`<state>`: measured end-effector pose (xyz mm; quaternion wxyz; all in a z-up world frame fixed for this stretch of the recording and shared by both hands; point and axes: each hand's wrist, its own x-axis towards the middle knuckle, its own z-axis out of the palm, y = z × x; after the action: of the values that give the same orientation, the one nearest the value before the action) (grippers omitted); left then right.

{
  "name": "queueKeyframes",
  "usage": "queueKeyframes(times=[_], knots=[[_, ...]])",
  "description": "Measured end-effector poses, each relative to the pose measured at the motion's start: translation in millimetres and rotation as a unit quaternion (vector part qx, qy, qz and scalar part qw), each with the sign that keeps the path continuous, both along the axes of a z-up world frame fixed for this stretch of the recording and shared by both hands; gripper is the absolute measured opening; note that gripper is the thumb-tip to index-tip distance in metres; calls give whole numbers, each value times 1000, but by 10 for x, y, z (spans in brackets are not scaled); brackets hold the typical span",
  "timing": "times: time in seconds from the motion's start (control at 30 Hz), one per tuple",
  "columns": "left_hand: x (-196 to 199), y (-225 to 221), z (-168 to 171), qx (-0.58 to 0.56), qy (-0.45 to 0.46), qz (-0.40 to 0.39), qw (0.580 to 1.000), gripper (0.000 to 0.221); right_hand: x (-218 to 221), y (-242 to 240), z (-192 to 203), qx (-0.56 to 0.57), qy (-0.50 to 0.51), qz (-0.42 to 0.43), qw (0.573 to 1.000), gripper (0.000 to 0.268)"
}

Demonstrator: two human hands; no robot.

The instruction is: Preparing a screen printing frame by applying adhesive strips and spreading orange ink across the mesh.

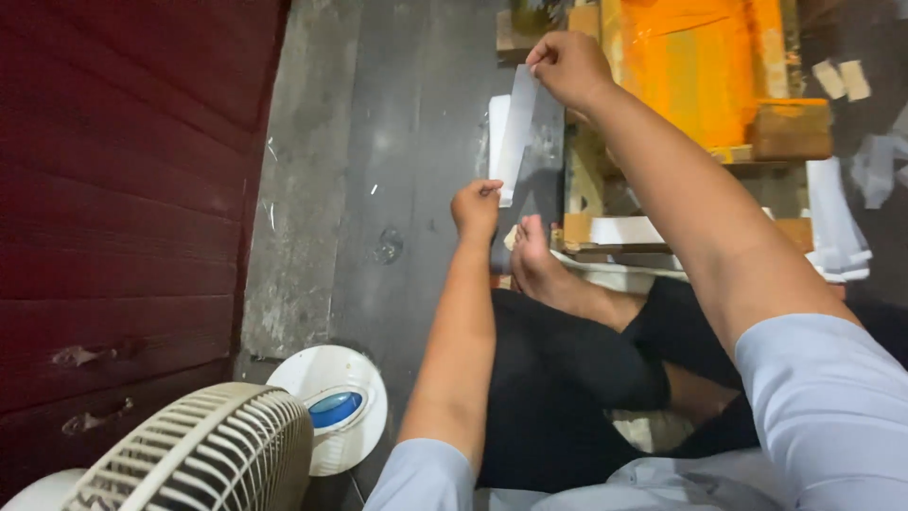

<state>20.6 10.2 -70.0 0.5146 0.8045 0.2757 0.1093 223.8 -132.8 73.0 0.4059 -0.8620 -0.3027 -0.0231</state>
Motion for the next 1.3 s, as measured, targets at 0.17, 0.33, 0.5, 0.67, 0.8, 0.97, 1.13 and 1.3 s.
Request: queueKeyframes(times=[0.17,0.33,0.5,0.67,0.8,0.97,1.13,1.3], knots=[[87,-52,-191,35,21,12,999,29,266,298,-481,-109,-36,-25,993,8],[164,-56,-308,-1,68,53,996,33,296,527,-698,-138,15,-46,989,14],[201,-72,-116,-16,109,53,993,34,441,614,-1180,-188,-27,-63,980,14],[231,-80,-133,3,122,52,991,34,447,611,-1435,-195,-20,-45,980,18],[242,-90,-124,5,115,46,992,36,434,618,-1521,-216,-39,-46,974,27],[237,-89,-76,34,108,37,993,36,375,636,-1448,-221,-23,-48,974,40],[248,-88,144,39,211,10,977,31,374,652,-1540,-267,-60,-19,962,46],[260,-120,165,58,223,6,973,27,410,673,-1668,-254,-3,6,967,54]])
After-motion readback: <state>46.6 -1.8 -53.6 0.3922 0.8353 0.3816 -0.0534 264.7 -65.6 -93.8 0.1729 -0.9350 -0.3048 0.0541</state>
